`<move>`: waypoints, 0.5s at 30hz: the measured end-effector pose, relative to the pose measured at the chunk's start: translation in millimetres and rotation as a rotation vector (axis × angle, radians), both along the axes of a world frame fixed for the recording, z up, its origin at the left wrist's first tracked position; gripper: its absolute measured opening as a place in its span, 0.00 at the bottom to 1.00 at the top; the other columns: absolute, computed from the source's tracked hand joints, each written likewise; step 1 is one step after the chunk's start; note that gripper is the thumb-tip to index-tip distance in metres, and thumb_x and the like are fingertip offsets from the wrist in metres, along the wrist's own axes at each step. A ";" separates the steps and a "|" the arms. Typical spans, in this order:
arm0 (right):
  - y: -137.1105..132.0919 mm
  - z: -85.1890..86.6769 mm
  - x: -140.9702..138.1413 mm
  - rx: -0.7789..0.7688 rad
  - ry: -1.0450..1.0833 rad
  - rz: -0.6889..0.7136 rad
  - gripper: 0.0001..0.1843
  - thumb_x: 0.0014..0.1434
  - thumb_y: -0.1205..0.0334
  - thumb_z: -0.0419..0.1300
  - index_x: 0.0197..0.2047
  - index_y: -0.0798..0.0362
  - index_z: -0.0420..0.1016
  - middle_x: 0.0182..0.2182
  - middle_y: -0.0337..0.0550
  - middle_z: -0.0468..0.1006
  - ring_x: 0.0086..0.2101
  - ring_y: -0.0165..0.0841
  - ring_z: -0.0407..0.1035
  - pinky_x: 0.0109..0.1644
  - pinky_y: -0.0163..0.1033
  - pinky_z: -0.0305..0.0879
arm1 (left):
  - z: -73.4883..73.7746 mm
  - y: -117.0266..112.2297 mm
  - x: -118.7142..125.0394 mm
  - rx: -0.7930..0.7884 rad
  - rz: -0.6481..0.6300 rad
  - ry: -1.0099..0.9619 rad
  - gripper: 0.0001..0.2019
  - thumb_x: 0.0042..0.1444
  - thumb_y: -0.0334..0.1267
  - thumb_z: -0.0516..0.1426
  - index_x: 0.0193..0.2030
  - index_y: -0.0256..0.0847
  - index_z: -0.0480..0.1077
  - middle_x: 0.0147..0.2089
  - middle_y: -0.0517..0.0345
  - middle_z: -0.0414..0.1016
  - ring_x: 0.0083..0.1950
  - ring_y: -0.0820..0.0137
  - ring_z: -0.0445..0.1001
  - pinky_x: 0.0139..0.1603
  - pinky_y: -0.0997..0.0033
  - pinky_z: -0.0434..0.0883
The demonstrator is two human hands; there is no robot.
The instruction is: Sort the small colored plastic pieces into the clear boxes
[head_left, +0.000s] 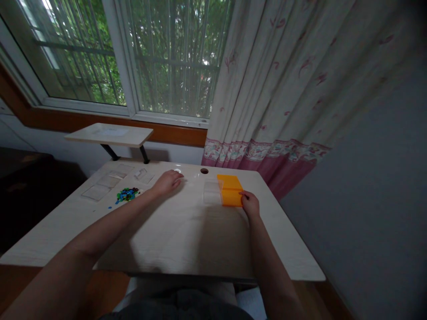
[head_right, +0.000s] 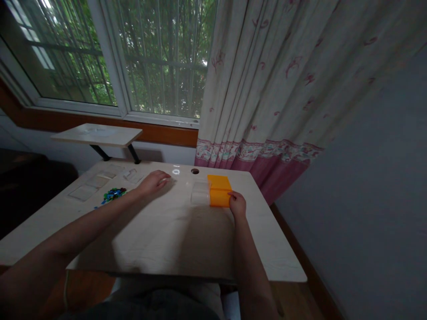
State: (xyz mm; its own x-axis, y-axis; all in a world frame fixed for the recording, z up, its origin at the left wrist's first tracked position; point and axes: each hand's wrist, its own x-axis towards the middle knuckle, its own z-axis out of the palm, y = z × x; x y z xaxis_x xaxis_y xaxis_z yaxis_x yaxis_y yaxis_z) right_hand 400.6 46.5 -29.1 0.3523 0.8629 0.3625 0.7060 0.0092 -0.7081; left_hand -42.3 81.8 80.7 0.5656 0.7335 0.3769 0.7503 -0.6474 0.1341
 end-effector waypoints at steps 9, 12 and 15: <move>-1.8 5.1 -2.2 -0.004 0.021 -0.006 0.18 0.52 0.64 0.52 0.38 0.52 0.82 0.45 0.46 0.81 0.47 0.39 0.74 0.57 0.45 0.67 | 25.1 -14.6 -159.4 0.101 0.586 0.245 0.19 0.58 0.33 0.49 0.54 0.38 0.72 0.52 0.39 0.71 0.57 0.51 0.65 0.54 0.53 0.65; -1.1 5.6 -2.0 -0.012 0.011 -0.005 0.18 0.52 0.64 0.52 0.38 0.53 0.82 0.45 0.47 0.81 0.47 0.39 0.74 0.58 0.46 0.66 | 29.0 -22.6 -194.2 0.097 0.663 0.331 0.19 0.55 0.30 0.50 0.52 0.39 0.72 0.53 0.41 0.70 0.56 0.51 0.65 0.52 0.57 0.64; -0.9 5.4 -1.9 -0.015 -0.004 -0.002 0.18 0.52 0.64 0.51 0.39 0.53 0.82 0.45 0.47 0.81 0.47 0.40 0.74 0.58 0.47 0.66 | 32.7 -29.6 -221.0 0.059 0.713 0.392 0.19 0.55 0.29 0.51 0.53 0.39 0.72 0.55 0.42 0.69 0.56 0.53 0.63 0.52 0.58 0.63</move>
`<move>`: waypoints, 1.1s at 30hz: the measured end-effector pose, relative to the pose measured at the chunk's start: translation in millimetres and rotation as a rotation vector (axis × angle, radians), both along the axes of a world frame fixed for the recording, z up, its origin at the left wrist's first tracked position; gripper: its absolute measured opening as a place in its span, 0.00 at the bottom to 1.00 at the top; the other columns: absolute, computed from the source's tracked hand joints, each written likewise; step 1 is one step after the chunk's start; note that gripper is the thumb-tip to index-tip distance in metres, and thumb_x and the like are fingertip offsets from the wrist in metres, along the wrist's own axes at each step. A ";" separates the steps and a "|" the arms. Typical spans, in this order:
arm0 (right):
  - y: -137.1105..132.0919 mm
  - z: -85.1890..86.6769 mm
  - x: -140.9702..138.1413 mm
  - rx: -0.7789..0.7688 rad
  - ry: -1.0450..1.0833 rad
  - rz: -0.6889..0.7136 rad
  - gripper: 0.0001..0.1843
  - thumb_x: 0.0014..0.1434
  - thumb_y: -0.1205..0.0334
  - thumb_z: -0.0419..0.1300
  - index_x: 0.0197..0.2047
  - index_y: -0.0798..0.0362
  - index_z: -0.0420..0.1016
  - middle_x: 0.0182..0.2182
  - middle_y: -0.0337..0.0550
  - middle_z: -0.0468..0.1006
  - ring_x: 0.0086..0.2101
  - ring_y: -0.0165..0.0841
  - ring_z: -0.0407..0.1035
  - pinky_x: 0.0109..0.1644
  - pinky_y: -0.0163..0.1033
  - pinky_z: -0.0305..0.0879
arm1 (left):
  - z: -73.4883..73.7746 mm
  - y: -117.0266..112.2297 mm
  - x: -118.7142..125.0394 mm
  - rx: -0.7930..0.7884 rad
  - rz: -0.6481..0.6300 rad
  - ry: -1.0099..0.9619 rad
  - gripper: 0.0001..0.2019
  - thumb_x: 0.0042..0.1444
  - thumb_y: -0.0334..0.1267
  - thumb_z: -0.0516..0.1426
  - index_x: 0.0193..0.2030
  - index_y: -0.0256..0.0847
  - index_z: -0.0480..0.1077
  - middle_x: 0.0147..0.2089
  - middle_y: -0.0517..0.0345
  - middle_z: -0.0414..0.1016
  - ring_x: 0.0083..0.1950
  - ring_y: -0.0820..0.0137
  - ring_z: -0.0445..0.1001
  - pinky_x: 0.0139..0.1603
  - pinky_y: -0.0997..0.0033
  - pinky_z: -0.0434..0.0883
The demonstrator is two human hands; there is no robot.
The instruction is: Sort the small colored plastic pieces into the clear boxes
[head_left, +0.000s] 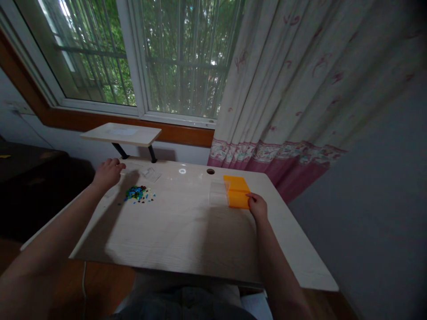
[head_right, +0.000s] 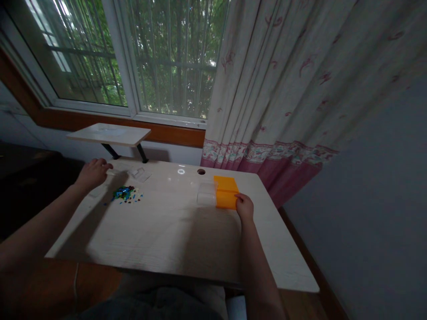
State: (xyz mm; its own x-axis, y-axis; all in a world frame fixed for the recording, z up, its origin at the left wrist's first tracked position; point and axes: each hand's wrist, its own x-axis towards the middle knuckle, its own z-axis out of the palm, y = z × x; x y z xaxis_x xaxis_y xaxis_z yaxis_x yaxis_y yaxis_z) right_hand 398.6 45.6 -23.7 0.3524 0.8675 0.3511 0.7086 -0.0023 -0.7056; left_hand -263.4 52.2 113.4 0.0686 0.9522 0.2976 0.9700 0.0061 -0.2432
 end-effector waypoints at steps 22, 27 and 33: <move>-0.5 0.5 -1.7 0.018 0.026 -0.013 0.17 0.52 0.65 0.52 0.37 0.51 0.82 0.44 0.45 0.81 0.46 0.38 0.74 0.58 0.46 0.67 | 4.7 -3.2 -39.5 -0.048 0.135 0.062 0.13 0.58 0.37 0.51 0.46 0.42 0.73 0.53 0.48 0.71 0.54 0.56 0.64 0.52 0.60 0.60; -1.0 1.2 -1.8 0.015 0.019 -0.014 0.17 0.52 0.65 0.52 0.37 0.52 0.82 0.44 0.46 0.81 0.47 0.39 0.74 0.58 0.46 0.66 | 29.0 -4.7 -35.6 -0.010 0.140 0.057 0.14 0.57 0.42 0.52 0.45 0.40 0.74 0.54 0.47 0.71 0.54 0.55 0.64 0.54 0.54 0.60; -1.1 2.5 -2.8 0.015 0.026 -0.015 0.17 0.51 0.65 0.52 0.37 0.52 0.82 0.44 0.46 0.82 0.46 0.39 0.74 0.57 0.45 0.67 | 65.2 -5.4 3.3 -0.001 0.055 0.048 0.14 0.60 0.39 0.50 0.41 0.36 0.74 0.39 0.48 0.76 0.46 0.58 0.69 0.52 0.54 0.62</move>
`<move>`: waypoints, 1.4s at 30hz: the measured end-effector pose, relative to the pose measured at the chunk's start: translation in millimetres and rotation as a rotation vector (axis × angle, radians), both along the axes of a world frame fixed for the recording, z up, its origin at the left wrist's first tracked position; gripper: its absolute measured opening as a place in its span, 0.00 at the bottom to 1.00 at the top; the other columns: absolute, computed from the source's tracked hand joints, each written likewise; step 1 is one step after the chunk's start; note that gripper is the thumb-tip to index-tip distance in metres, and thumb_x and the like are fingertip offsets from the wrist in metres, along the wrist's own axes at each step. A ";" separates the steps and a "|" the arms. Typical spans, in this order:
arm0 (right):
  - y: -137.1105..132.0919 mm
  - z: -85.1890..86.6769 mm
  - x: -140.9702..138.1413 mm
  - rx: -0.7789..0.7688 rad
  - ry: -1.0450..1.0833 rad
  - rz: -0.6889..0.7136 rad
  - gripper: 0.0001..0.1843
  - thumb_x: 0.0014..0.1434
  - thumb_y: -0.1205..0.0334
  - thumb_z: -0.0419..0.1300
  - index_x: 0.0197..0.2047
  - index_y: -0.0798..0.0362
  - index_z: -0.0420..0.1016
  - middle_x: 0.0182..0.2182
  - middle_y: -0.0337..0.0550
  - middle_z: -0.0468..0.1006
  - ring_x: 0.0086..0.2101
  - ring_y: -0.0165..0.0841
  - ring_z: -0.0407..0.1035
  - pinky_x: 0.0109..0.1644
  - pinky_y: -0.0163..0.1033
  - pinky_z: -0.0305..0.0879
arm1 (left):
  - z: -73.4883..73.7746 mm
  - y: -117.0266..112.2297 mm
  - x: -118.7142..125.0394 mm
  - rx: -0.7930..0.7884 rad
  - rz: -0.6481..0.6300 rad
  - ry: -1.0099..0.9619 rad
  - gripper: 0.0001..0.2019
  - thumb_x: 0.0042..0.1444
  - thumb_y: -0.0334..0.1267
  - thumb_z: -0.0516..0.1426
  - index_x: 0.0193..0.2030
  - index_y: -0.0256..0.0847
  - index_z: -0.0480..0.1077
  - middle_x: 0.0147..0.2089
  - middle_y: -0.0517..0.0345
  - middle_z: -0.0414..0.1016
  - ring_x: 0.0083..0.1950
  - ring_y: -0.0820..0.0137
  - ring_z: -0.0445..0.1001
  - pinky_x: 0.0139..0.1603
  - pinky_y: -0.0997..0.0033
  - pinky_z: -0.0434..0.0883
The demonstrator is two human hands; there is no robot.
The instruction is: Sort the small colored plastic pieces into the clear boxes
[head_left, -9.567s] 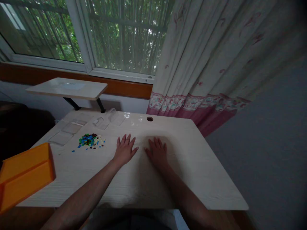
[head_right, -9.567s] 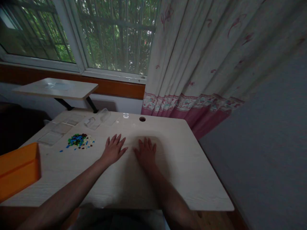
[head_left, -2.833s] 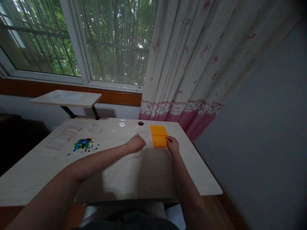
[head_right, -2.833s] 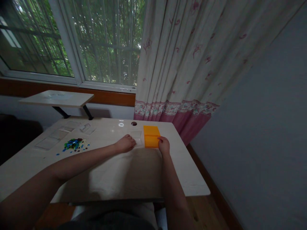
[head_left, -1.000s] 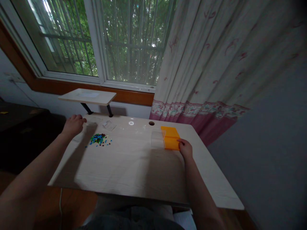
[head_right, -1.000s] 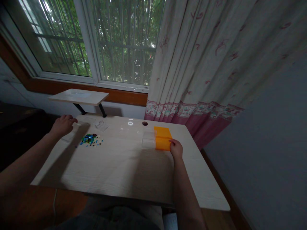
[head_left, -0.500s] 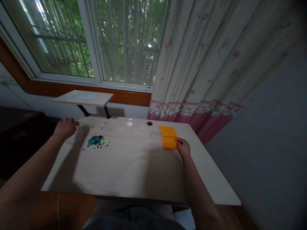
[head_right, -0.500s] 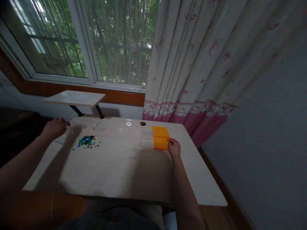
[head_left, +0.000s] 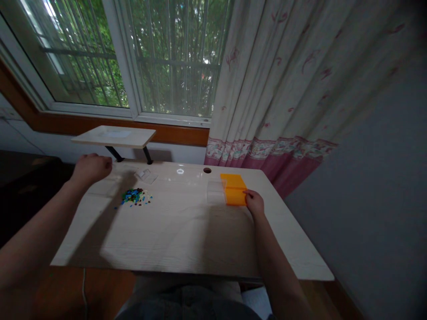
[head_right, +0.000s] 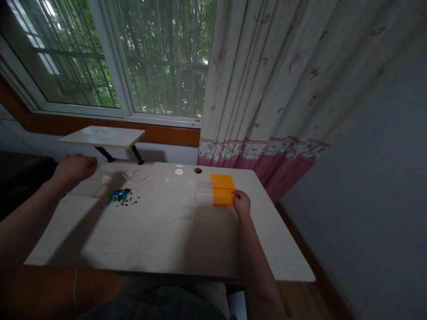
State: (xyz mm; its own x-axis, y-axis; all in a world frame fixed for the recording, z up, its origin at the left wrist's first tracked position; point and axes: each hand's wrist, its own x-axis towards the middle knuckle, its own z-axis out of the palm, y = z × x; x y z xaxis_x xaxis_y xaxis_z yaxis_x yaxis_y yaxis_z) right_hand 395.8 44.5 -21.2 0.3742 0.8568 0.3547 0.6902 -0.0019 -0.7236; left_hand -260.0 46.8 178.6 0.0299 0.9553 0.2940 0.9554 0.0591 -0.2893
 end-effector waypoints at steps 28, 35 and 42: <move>4.1 -7.8 4.4 0.000 -0.041 0.015 0.19 0.52 0.69 0.51 0.39 0.53 0.82 0.46 0.46 0.81 0.48 0.38 0.73 0.59 0.44 0.66 | -87.6 66.0 291.4 -0.285 -0.534 -0.345 0.15 0.60 0.44 0.49 0.39 0.44 0.76 0.40 0.51 0.80 0.44 0.60 0.76 0.44 0.66 0.66; 4.7 -9.0 4.5 -0.001 -0.048 0.006 0.19 0.53 0.69 0.51 0.39 0.52 0.82 0.45 0.44 0.81 0.47 0.37 0.74 0.59 0.44 0.67 | -101.1 73.4 315.0 -0.320 -0.548 -0.393 0.15 0.60 0.44 0.49 0.41 0.44 0.76 0.43 0.50 0.80 0.46 0.59 0.76 0.44 0.65 0.67; 3.4 -8.0 4.3 0.005 -0.064 0.009 0.19 0.53 0.70 0.51 0.40 0.54 0.82 0.45 0.46 0.81 0.48 0.37 0.73 0.59 0.44 0.66 | -105.0 78.3 322.5 -0.307 -0.556 -0.468 0.15 0.60 0.43 0.49 0.41 0.43 0.76 0.43 0.50 0.79 0.45 0.60 0.76 0.40 0.67 0.67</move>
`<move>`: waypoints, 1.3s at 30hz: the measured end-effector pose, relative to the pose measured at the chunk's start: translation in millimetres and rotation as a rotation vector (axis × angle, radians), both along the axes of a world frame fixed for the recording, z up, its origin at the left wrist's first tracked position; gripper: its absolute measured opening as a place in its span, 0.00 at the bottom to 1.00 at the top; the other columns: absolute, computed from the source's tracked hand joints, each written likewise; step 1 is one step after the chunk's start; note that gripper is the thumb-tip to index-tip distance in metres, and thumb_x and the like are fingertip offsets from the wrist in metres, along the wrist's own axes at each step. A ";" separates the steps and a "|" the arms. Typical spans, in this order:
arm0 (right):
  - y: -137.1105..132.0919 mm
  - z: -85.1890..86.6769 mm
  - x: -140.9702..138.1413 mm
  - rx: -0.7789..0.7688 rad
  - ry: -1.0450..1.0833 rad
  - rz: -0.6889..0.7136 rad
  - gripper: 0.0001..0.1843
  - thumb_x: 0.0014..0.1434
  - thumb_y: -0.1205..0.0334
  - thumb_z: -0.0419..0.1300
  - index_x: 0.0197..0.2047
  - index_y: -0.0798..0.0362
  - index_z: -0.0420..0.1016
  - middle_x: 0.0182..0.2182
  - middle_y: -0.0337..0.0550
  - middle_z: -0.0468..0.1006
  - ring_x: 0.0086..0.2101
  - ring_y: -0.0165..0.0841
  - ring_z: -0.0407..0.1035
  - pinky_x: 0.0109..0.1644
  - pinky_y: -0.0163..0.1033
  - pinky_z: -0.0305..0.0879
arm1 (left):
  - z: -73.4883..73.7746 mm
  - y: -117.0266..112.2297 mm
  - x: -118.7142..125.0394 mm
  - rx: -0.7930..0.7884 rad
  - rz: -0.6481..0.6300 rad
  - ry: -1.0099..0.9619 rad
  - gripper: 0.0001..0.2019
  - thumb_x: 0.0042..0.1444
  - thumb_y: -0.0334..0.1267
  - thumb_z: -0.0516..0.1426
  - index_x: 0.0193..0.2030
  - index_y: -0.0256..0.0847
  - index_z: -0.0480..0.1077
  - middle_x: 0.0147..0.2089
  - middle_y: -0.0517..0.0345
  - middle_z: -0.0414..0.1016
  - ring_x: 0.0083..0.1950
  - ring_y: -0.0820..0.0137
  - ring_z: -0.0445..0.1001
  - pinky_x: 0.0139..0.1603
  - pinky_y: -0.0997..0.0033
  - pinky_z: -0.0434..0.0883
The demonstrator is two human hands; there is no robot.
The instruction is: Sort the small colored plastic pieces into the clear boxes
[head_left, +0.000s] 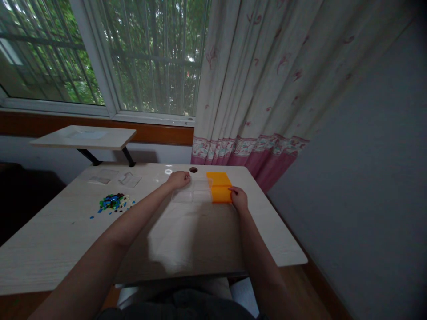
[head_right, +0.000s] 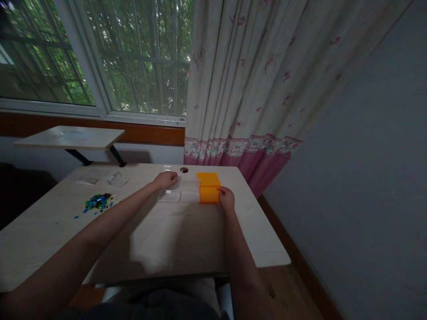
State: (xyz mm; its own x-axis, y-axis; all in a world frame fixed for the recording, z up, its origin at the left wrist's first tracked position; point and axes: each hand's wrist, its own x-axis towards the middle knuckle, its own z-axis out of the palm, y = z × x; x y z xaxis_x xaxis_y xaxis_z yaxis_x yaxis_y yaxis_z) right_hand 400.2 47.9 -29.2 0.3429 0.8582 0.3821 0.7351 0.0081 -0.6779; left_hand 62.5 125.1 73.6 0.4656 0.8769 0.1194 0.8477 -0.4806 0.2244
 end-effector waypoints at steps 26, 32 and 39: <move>0.4 -0.4 0.5 0.019 0.010 0.004 0.18 0.51 0.69 0.52 0.38 0.52 0.82 0.44 0.46 0.81 0.47 0.37 0.74 0.58 0.44 0.67 | 2.1 -9.6 -2.7 0.015 0.007 -0.131 0.13 0.60 0.40 0.51 0.41 0.40 0.75 0.42 0.51 0.75 0.42 0.65 0.75 0.42 0.70 0.68; -1.8 3.0 -0.3 0.001 0.015 0.011 0.18 0.52 0.68 0.51 0.39 0.53 0.82 0.45 0.46 0.81 0.47 0.38 0.73 0.59 0.46 0.66 | 10.7 -16.1 -22.8 0.080 0.010 -0.151 0.16 0.59 0.41 0.55 0.53 0.45 0.72 0.52 0.50 0.71 0.54 0.61 0.71 0.54 0.65 0.68; -2.6 5.2 -0.5 -0.022 0.025 0.006 0.17 0.52 0.66 0.52 0.38 0.52 0.82 0.45 0.45 0.81 0.48 0.38 0.73 0.59 0.45 0.65 | 26.6 -16.4 -84.6 0.189 0.084 -0.149 0.19 0.66 0.49 0.48 0.55 0.43 0.70 0.52 0.51 0.70 0.54 0.64 0.71 0.56 0.66 0.67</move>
State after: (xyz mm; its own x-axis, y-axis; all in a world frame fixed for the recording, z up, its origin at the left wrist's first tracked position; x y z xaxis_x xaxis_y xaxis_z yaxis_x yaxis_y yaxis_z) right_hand 399.6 45.3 -24.0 0.3471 0.8685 0.3539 0.7176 -0.0030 -0.6964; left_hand -22.1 108.7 100.2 0.3568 0.8675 0.3465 0.8507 -0.4550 0.2631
